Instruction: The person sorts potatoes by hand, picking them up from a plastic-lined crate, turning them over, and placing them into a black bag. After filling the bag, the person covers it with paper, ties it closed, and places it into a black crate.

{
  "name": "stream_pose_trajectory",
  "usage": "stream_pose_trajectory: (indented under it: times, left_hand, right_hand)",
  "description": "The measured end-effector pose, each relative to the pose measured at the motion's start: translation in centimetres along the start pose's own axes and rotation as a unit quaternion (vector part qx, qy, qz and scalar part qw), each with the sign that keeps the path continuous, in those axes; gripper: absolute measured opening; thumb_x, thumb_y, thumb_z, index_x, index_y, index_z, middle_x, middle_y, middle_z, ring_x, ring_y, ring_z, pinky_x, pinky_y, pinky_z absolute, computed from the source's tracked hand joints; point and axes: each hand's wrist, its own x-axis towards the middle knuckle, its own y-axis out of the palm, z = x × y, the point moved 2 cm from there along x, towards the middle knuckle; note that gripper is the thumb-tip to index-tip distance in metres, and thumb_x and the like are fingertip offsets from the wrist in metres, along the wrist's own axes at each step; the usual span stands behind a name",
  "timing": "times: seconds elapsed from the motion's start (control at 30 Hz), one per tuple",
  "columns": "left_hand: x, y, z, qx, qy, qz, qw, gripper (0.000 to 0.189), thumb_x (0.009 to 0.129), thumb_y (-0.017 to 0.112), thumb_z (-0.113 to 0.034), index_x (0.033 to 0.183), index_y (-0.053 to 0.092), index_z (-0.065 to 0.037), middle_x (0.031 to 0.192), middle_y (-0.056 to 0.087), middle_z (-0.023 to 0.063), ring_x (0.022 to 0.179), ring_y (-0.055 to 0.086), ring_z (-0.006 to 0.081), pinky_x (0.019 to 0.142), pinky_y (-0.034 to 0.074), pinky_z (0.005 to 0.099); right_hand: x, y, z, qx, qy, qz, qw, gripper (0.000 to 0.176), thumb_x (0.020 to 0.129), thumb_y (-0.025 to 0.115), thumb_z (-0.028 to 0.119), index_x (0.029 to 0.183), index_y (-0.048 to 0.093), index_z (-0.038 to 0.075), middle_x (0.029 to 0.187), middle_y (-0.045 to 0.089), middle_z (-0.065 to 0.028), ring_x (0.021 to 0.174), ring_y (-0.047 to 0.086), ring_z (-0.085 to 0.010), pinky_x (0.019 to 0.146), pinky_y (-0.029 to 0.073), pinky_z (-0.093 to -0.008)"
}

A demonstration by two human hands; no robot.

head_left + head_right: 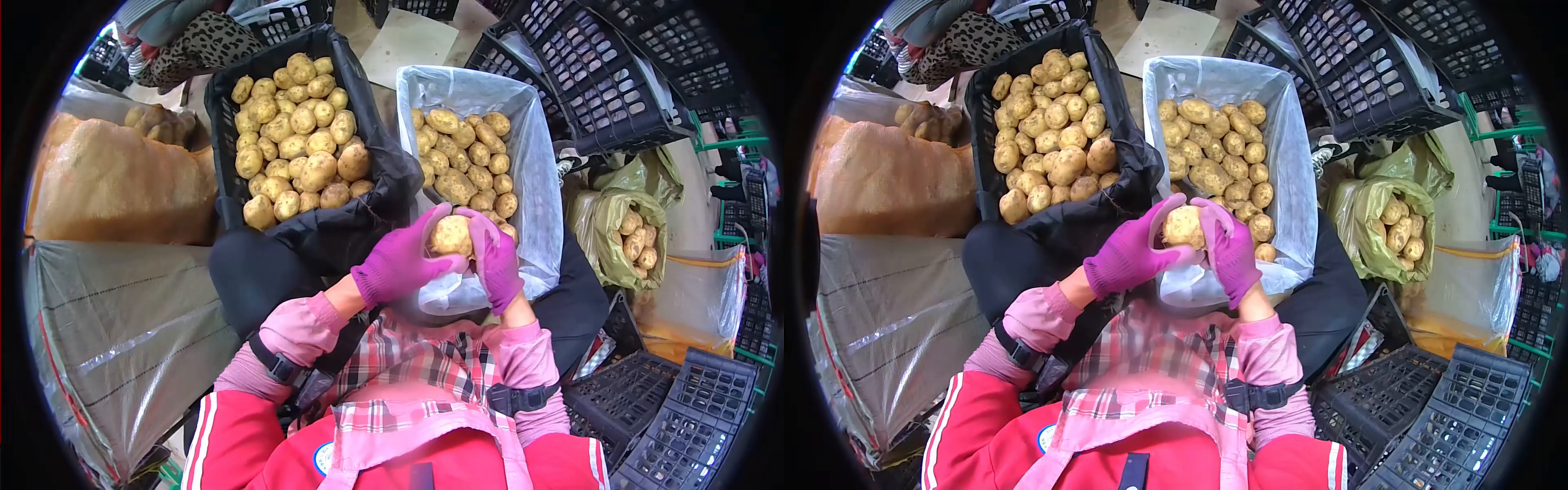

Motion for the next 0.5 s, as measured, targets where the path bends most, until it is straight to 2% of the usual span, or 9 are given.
stream_pose_trajectory:
  times: [0.07,0.13,0.2,0.23,0.33,0.37,0.43,0.5]
  left_hand:
    - [0.1,0.0,-0.2,0.046,0.038,-0.014,0.998,0.066,0.091,0.069,-0.021,0.146,0.035,-0.007,0.115,0.064,0.015,0.1,0.064,0.018,0.087,0.051,0.031]
    - [0.2,-0.4,-0.6,0.042,0.059,-0.011,0.997,0.065,0.091,0.068,-0.023,0.145,0.036,-0.006,0.118,0.063,0.0132,0.102,0.064,0.0192,0.087,0.051,0.0317]
    - [0.6,0.1,-0.3,-0.085,0.076,-0.015,0.993,0.063,0.091,0.068,-0.023,0.144,0.038,-0.006,0.12,0.062,0.011,0.101,0.064,0.018,0.088,0.051,0.0314]
    - [0.7,0.4,-0.2,-0.15,0.082,-0.015,0.985,0.063,0.091,0.068,-0.023,0.144,0.039,-0.006,0.12,0.061,0.0098,0.1,0.064,0.0174,0.088,0.051,0.0313]
    - [0.4,0.4,-0.7,-0.242,-0.042,0.05,0.968,0.063,0.091,0.068,-0.02,0.144,0.039,-0.005,0.121,0.059,0.0072,0.099,0.061,0.0141,0.088,0.05,0.0296]
    - [0.5,0.5,-1.0,-0.238,0.013,0.034,0.971,0.062,0.091,0.068,-0.019,0.144,0.04,-0.005,0.12,0.06,0.0071,0.099,0.061,0.0131,0.088,0.05,0.029]
    - [0.4,1.0,-1.7,-0.228,0.118,0.001,0.966,0.061,0.09,0.068,-0.017,0.144,0.041,-0.004,0.118,0.062,0.0071,0.099,0.06,0.0111,0.087,0.05,0.0278]
    - [0.5,-0.1,-2.5,-0.1,0.091,0.001,0.991,0.06,0.09,0.068,-0.016,0.143,0.043,-0.004,0.115,0.064,0.0075,0.102,0.06,0.0112,0.088,0.05,0.0283]
  right_hand:
    - [-1.1,0.1,1.3,0.042,0.073,-0.011,0.996,0.042,0.102,0.048,0.036,0.126,0.059,0.004,0.093,0.065,-0.0049,0.068,0.064,-0.0099,0.058,0.049,-0.0227]
    - [-2.1,0.5,1.9,0.069,0.009,-0.022,0.997,0.042,0.102,0.05,0.035,0.131,0.055,0.005,0.091,0.065,-0.0053,0.066,0.063,-0.0088,0.056,0.048,-0.0215]
    - [-2.9,0.8,2.3,0.096,-0.056,-0.036,0.993,0.044,0.102,0.051,0.034,0.136,0.051,0.006,0.089,0.064,-0.0057,0.064,0.061,-0.0077,0.054,0.046,-0.0204]
    - [-3.1,0.5,2.3,0.072,-0.045,-0.03,0.996,0.044,0.102,0.052,0.032,0.137,0.051,0.006,0.091,0.064,-0.006,0.066,0.062,-0.008,0.055,0.047,-0.0205]
    - [-3.3,-0.5,2.1,0.006,-0.032,-0.035,0.999,0.045,0.102,0.051,0.033,0.137,0.05,0.006,0.099,0.064,-0.0072,0.075,0.064,-0.0094,0.059,0.05,-0.0212]
    - [-3.2,-0.8,2.1,-0.012,-0.042,-0.052,0.998,0.047,0.102,0.049,0.037,0.138,0.05,0.006,0.103,0.064,-0.0079,0.078,0.064,-0.0101,0.06,0.05,-0.0215]
    - [-2.8,-1.0,1.7,0.106,-0.032,-0.062,0.992,0.05,0.102,0.047,0.041,0.138,0.049,0.006,0.103,0.064,-0.0082,0.079,0.064,-0.0108,0.062,0.051,-0.022]
    - [-2.9,-1.1,1.3,0.077,-0.028,-0.028,0.996,0.055,0.102,0.045,0.046,0.137,0.049,0.003,0.111,0.063,-0.0096,0.083,0.065,-0.013,0.069,0.054,-0.0242]
